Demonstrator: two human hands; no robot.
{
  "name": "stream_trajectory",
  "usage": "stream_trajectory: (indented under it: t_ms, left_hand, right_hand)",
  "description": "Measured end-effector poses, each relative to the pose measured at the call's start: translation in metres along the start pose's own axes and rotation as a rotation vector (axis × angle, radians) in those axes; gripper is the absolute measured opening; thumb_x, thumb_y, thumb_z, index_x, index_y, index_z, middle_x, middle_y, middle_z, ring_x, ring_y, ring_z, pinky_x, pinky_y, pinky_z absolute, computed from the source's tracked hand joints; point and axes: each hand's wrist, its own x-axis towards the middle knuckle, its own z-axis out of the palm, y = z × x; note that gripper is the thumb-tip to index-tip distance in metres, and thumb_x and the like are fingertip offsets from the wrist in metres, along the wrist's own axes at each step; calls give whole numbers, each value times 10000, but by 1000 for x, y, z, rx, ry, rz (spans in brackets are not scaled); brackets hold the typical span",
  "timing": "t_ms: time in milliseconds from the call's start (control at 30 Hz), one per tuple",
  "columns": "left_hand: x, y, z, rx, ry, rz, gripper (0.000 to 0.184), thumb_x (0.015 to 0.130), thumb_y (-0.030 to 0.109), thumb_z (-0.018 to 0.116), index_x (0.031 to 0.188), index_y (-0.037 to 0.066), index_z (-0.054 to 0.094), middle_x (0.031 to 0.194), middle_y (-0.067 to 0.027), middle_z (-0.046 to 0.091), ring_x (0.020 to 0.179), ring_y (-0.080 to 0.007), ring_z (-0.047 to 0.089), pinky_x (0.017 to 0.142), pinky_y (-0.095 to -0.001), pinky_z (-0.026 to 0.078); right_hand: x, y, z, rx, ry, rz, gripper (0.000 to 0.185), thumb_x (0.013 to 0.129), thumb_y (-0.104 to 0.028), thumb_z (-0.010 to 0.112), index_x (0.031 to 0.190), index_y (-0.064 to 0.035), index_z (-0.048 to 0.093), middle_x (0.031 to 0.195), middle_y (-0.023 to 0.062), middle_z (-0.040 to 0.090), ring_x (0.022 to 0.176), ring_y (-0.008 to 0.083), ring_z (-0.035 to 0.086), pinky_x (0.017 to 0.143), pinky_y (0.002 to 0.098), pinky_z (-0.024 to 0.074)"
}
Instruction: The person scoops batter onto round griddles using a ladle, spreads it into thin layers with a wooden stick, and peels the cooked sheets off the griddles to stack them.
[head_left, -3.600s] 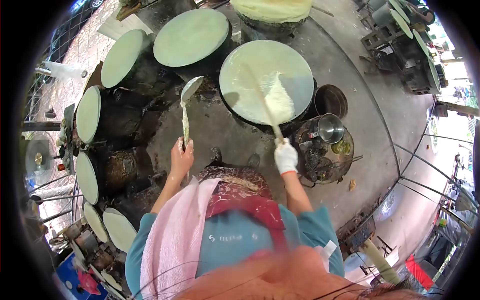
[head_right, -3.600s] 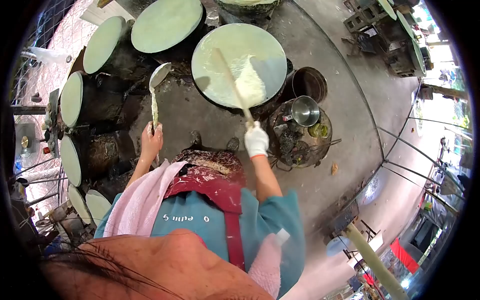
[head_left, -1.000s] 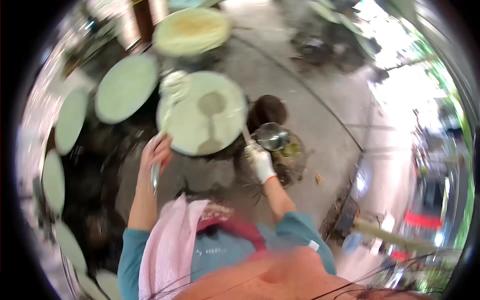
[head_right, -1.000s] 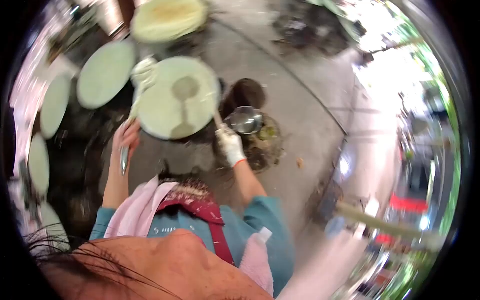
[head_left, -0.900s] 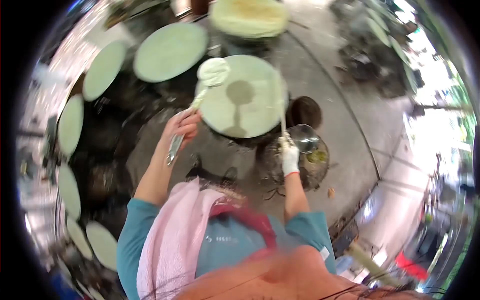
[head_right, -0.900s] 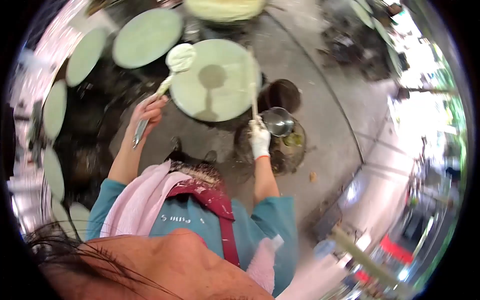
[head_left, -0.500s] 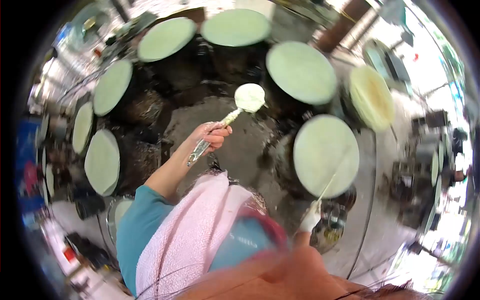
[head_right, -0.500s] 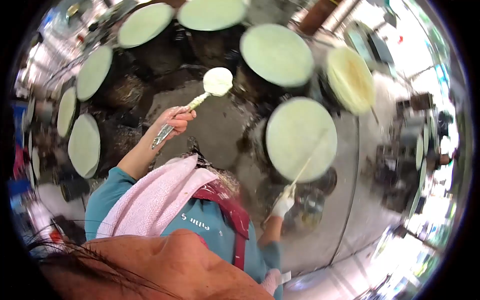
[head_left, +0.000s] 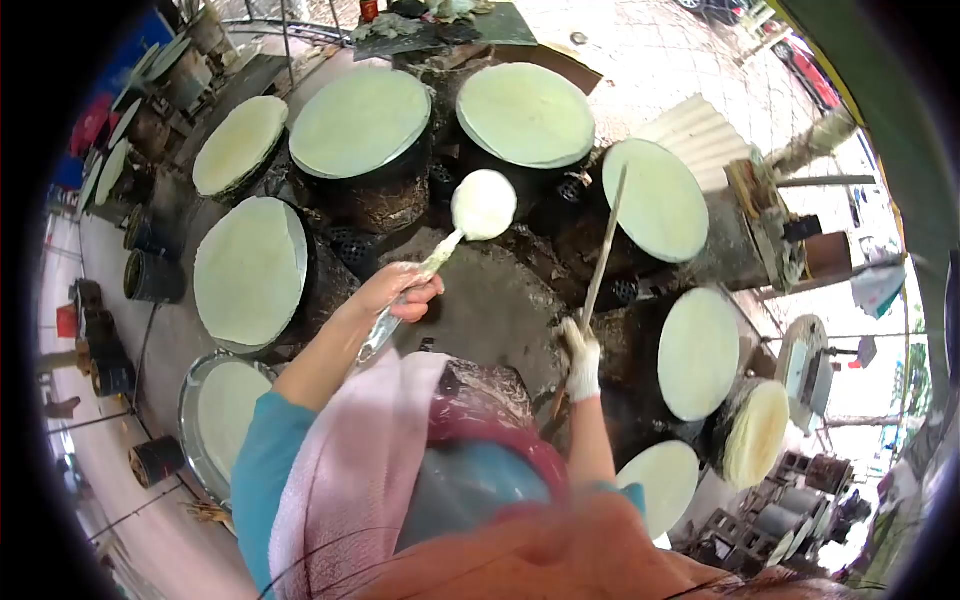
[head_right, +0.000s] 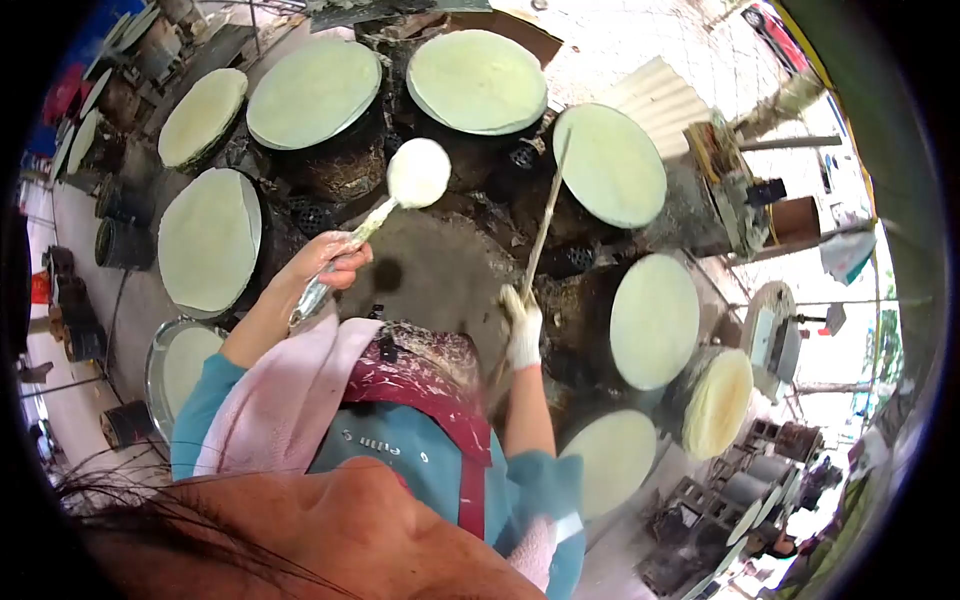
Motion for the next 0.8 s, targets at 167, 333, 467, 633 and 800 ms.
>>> stream_trajectory:
  t_ms: [167, 333, 467, 633, 800]
  left_hand:
    - [-15, 1, -42, -336, 193, 77, 291, 983, 245, 454, 1010, -30, 544, 589, 72, 364, 353, -17, 302, 376, -225, 265]
    - [-23, 9, -37, -514, 377, 375, 292, 997, 200, 408, 1052, -75, 490, 596, 48, 368, 335, -33, 318, 306, -212, 265]
    - [-32, 18, -19, -784, 431, 624, 299, 1009, 168, 359, 1095, -106, 444, 630, 6, 385, 332, -50, 338, 302, -207, 265]
    - [-49, 21, 4, -1026, 305, 913, 359, 1024, 176, 312, 1176, -139, 391, 681, -51, 431, 363, -77, 383, 356, -227, 303]
    - [-68, 22, 27, -1007, 399, 1101, 330, 1019, 160, 304, 1161, -124, 391, 695, -49, 430, 375, -83, 398, 358, -248, 296]
  right_hand:
    - [178, -50, 88, 10, -108, 207, 193, 858, -364, 676, 882, -174, 646, 622, -33, 558, 366, 71, 334, 337, 236, 236]
    - [337, -70, 140, 57, -30, 233, 302, 810, -405, 724, 778, -149, 567, 585, -14, 481, 349, 111, 298, 337, 270, 227]
    - [430, -69, 153, 58, 51, 108, 242, 806, -303, 735, 849, -140, 561, 598, -7, 518, 345, 119, 338, 324, 270, 248]
    - [519, -77, 157, -41, -6, -261, 199, 764, -50, 699, 940, -32, 608, 823, 104, 679, 522, 164, 560, 431, 303, 412]
    - [524, -133, 196, -557, -10, -424, 296, 735, -129, 695, 936, 71, 611, 851, 167, 668, 696, 250, 626, 659, 355, 524]
